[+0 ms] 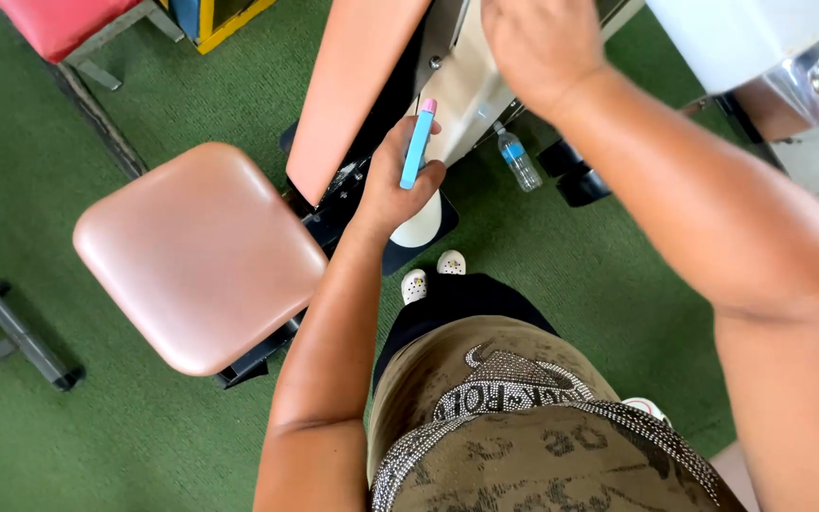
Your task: Cleaning and wiping down various gym machines and seat pads using a spray bottle and a cloth.
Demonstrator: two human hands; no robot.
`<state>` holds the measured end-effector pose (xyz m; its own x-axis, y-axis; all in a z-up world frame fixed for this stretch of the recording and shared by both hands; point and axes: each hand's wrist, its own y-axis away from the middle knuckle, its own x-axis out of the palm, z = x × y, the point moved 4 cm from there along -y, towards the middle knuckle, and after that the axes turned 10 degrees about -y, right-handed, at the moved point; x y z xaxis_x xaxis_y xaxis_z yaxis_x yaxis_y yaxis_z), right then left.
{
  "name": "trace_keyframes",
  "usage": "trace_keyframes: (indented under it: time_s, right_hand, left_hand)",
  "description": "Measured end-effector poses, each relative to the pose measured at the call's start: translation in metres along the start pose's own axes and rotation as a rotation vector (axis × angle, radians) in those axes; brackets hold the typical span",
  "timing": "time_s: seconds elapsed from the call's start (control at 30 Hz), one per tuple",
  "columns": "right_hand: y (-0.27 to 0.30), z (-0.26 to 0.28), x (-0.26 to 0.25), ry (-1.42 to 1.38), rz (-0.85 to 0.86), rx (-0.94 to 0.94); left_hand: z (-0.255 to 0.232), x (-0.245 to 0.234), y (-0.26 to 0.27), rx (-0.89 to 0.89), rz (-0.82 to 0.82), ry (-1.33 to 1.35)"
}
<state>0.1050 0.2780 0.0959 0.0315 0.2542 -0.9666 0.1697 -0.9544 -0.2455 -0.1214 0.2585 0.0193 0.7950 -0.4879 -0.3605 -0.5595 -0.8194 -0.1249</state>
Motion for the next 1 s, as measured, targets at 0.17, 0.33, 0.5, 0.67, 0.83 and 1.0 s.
trace_keyframes:
  time_s: [0.17, 0.33, 0.5, 0.67, 0.83, 1.0]
  right_hand:
    - [-0.009, 0.027, 0.046, 0.286, -0.175, -0.274]
    - [0.002, 0.038, 0.122, 0.210, 0.089, -0.262]
    - [-0.006, 0.042, 0.145, 0.137, 0.604, -0.206]
    - [-0.009, 0.054, 0.059, 0.177, 0.738, -0.135]
    - [-0.004, 0.039, -0.052, -0.457, 0.118, -0.074]
    - [-0.009, 0.040, -0.053, -0.624, -0.642, -0.103]
  left_hand:
    - [0.002, 0.012, -0.011, -0.013, -0.063, -0.020]
    - [0.016, 0.023, -0.011, 0.052, -0.141, 0.055]
    - [0.023, 0.025, -0.005, -0.151, -0.136, 0.004]
    - [0.021, 0.023, 0.001, -0.041, -0.206, -0.009]
    - [0.030, 0.006, -0.010, -0.032, -0.254, 0.068]
    - [0.023, -0.024, -0.031, 0.097, -0.282, -0.073]
